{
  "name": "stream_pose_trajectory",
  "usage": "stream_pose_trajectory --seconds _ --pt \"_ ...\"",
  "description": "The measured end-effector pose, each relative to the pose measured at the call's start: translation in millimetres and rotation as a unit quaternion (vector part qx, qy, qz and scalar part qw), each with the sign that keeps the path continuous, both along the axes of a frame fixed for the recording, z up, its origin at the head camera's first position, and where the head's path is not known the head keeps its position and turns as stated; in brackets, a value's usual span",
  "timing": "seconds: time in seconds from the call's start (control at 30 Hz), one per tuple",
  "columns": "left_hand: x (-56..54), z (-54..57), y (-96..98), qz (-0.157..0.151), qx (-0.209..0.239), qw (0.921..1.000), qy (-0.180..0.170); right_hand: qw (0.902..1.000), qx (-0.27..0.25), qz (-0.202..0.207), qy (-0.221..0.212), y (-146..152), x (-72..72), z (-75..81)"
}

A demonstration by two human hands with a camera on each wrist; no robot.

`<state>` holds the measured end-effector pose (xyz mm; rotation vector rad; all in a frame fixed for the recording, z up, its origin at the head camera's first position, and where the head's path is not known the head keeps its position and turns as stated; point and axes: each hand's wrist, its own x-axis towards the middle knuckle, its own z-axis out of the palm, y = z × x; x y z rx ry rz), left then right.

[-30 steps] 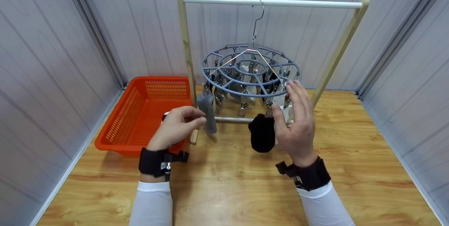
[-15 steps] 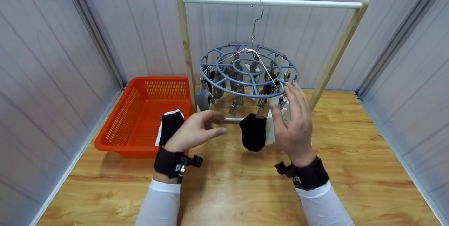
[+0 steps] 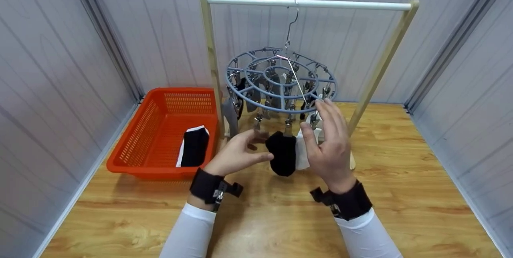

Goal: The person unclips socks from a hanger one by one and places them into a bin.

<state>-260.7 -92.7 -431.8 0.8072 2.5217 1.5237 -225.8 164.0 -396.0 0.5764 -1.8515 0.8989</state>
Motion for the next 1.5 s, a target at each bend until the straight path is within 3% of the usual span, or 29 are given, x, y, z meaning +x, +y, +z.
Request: stream_pose_trajectory --seconds 0.6,0.97,1.3,1.5 --pt "-7.9 -10.0 7.8 -0.015 0.023 0.9996 0.001 0.9997 0.012 0.020 0.004 -4 4.3 1.5" --pt "-6.3 -16.0 11.9 -0.017 0.035 0.9992 -0.006 0.9993 0.012 0.032 0.017 -7 7.5 4.2" --pt "-5.0 -14.5 12.4 -0.017 0.032 0.9993 -0.011 0.9966 -0.024 0.033 0.071 -11 10.5 6.0" --pt "-2.4 -12.3 10.6 -0.019 0.029 0.9992 -0.021 0.9971 -0.002 0.031 0.069 -14 10.5 0.9"
